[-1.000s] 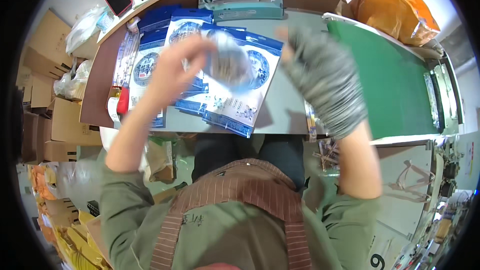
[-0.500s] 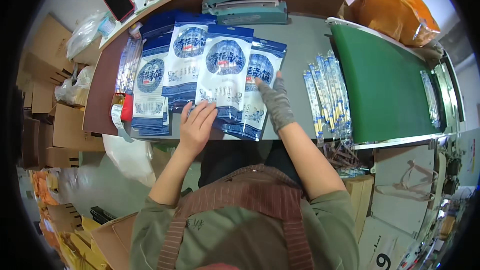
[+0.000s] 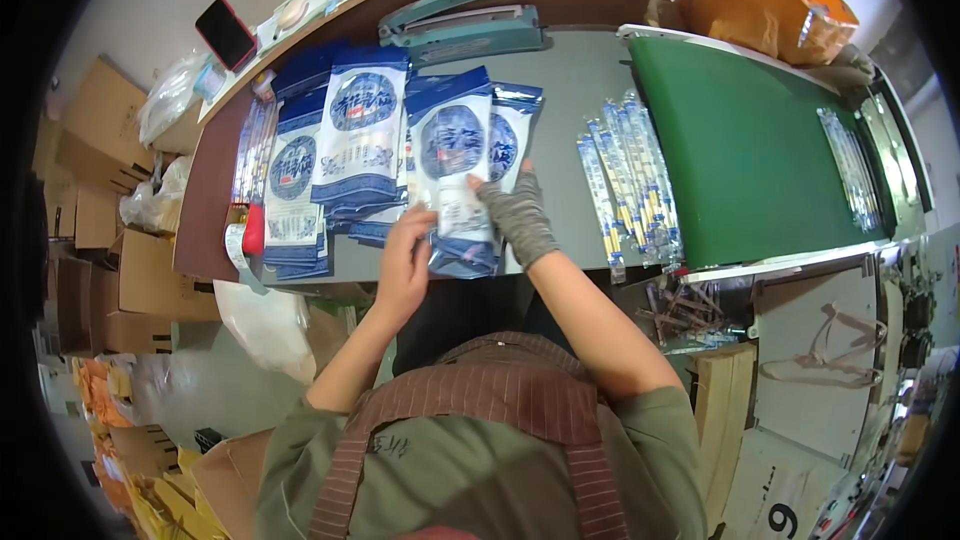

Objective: Packaging small sealed bags containing stick-like products into a cardboard box on an assembly line.

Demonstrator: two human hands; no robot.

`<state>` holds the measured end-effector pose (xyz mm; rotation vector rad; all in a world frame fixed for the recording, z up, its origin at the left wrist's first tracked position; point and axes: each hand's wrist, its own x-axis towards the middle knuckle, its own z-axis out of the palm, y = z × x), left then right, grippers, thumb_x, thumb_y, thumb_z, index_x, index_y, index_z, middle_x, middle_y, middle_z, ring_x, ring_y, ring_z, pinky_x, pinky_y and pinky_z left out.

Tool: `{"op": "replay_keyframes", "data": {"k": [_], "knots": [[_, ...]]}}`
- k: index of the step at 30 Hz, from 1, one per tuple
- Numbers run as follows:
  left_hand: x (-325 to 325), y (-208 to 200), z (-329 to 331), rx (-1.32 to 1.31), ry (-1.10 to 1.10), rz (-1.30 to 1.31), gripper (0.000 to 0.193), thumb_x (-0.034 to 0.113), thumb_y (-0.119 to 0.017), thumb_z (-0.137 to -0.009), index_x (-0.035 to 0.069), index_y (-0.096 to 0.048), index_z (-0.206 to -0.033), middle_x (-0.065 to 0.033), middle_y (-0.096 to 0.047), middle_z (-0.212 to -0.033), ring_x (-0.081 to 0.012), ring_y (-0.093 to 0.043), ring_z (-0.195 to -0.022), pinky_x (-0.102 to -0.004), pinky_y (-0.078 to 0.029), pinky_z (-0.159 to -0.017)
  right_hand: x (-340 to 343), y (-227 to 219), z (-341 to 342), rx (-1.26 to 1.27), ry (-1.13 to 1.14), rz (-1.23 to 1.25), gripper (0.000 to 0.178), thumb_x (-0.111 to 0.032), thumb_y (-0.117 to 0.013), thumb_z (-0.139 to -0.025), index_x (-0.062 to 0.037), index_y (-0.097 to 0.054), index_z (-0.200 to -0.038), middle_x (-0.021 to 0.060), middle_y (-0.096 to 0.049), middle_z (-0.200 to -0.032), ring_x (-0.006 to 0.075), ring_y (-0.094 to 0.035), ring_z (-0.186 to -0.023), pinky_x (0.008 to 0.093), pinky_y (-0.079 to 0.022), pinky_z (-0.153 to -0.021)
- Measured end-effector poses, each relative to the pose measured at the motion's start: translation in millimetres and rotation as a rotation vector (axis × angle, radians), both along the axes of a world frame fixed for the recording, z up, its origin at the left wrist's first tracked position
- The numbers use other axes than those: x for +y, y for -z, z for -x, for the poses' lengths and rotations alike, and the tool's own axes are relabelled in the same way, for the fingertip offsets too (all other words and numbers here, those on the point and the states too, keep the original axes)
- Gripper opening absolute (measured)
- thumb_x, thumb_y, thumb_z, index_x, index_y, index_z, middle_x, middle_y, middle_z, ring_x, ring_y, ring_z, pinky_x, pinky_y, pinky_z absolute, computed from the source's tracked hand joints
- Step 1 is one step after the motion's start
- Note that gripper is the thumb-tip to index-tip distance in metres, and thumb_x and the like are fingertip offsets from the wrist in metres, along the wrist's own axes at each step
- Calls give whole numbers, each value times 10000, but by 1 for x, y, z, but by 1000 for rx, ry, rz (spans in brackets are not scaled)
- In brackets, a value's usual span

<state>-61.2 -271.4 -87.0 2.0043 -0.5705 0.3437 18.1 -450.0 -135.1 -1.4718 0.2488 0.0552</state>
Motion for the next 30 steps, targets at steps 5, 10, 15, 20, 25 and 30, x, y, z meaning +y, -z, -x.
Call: {"op": "replay_keyframes", "data": {"k": [5, 10, 15, 20, 25, 30], "knots": [[38, -2, 25, 455, -16, 231, 215, 101, -498, -899, 13, -506, -1095, -143, -467, -1299, -268, -488, -1155, -336, -354, -998, 9, -45, 13, 213, -120, -63, 646, -235, -679, -821, 93, -388, -1296, 211, -581, -1145, 262, -599, -1024, 356, -502, -844], [32, -41, 30, 902, -107, 774, 727, 565, -435, -924, 68, -280, -1431, -148, -420, -1394, -260, -422, -1285, -357, -378, -1017, -24, -74, 86, 468, -259, -813, 380, -190, -498, -914, 69, -508, -1192, 201, -656, -1025, 267, -686, -853, 381, -597, -743], [-13, -45, 33, 1386, 256, 1121, 685, 536, -572, -875, 14, -443, -1300, -167, -611, -1147, -264, -628, -1027, -400, -536, -859, -42, -54, 129, -7, -539, -115, 376, -330, -621, -893, -4, -607, -1080, 110, -678, -904, 205, -638, -779, 314, -496, -712], [-24, -49, 40, 1186, 160, 884, 461, 307, -589, -884, -22, -527, -1201, -175, -663, -1006, -262, -680, -853, -373, -568, -776, -68, -87, 112, -380, -795, 1243, 269, -162, -596, -875, -120, -605, -1141, 172, -623, -1020, 322, -618, -908, 389, -498, -816], [26, -50, 81, 1128, 98, 1395, 444, 169, -593, -837, -43, -523, -1222, -184, -636, -1099, -255, -664, -943, -368, -550, -832, -118, -33, 12, -175, -22, 1371, 730, -514, -556, -838, 37, -453, -1306, 274, -443, -1343, 390, -399, -1274, 433, -288, -1093], [146, -122, 183, 337, -509, 1016, 400, 302, -683, -801, 45, -634, -1103, -45, -657, -973, -132, -623, -850, -273, -496, -787, -207, 14, -70, -902, -45, 2621, 288, -114, -376, -952, -70, -605, -1122, 90, -625, -1091, 207, -600, -971, 329, -490, -844]]}}
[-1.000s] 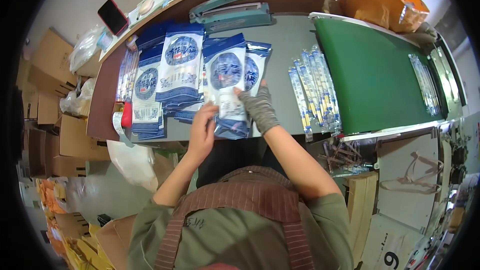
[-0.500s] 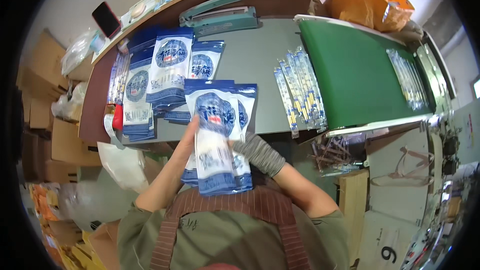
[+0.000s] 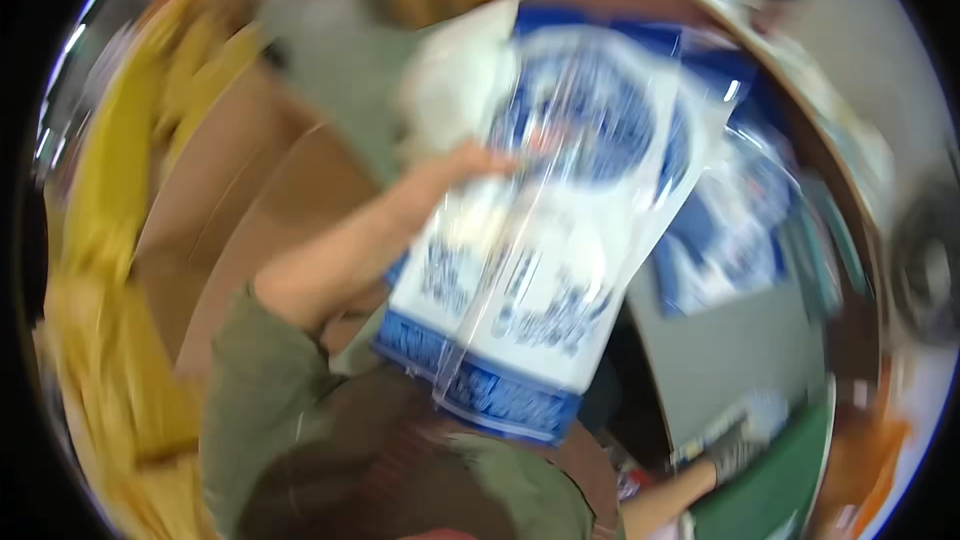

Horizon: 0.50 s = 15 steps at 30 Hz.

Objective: Packaging small sealed bags containing stick-like products into a cardboard box on an assembly line.

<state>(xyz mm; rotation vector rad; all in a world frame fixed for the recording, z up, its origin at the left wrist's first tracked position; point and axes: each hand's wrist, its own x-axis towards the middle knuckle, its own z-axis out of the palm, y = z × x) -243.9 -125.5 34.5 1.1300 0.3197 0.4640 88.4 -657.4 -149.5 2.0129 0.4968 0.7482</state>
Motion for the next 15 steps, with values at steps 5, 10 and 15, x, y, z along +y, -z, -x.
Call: {"op": "replay_keyframes", "data": {"k": [5, 10, 15], "knots": [[114, -51, 212, -60, -451, 329, 341, 172, -645, -836, -20, -579, -1110, -151, -673, -981, -214, -684, -825, -354, -575, -760, 258, 54, -36, 315, -511, -42, 287, -145, -420, -925, -60, -588, -1142, 104, -613, -1112, 221, -587, -999, 340, -478, -863], [143, 14, 384, 315, -741, 454, 492, 198, -530, -866, 50, -474, -1332, -160, -616, -1180, -238, -651, -1000, -377, -533, -875, 414, 71, 16, 637, -718, -62, 321, -185, -475, -892, -48, -567, -1168, 120, -599, -1137, 239, -570, -1033, 354, -463, -887], [175, 190, 459, 630, -828, 536, 427, 282, -612, -794, -19, -612, -1097, -141, -683, -1010, -248, -683, -857, -372, -552, -790, 525, 84, 72, 957, -807, -113, 385, -224, -530, -859, -35, -545, -1194, 136, -585, -1163, 258, -553, -1068, 369, -448, -912]]}}
